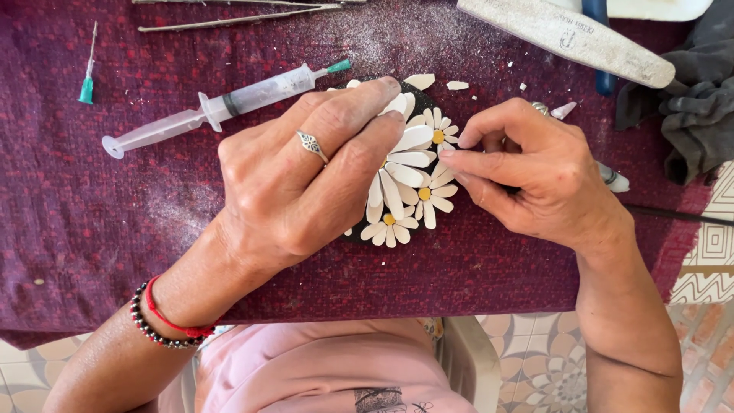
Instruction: Crafting a decorative daisy flower by filing and gluing small petals onto a base
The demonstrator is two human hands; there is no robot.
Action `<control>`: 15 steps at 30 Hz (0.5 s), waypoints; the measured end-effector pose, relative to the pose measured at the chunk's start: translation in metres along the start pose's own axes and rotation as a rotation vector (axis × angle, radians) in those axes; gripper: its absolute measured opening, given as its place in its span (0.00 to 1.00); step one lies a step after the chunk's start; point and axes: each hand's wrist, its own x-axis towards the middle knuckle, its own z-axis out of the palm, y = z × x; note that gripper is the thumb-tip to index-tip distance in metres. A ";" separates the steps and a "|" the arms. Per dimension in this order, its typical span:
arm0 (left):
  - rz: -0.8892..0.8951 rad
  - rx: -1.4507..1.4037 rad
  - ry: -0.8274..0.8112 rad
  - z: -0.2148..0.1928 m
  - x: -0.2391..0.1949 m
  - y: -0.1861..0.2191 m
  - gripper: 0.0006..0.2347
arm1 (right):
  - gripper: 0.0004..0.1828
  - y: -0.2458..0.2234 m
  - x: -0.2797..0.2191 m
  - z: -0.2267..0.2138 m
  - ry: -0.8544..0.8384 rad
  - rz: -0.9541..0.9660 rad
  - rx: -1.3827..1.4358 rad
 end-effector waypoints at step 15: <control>0.005 0.015 0.020 0.002 0.000 0.000 0.11 | 0.07 -0.001 0.002 0.003 0.024 0.052 0.146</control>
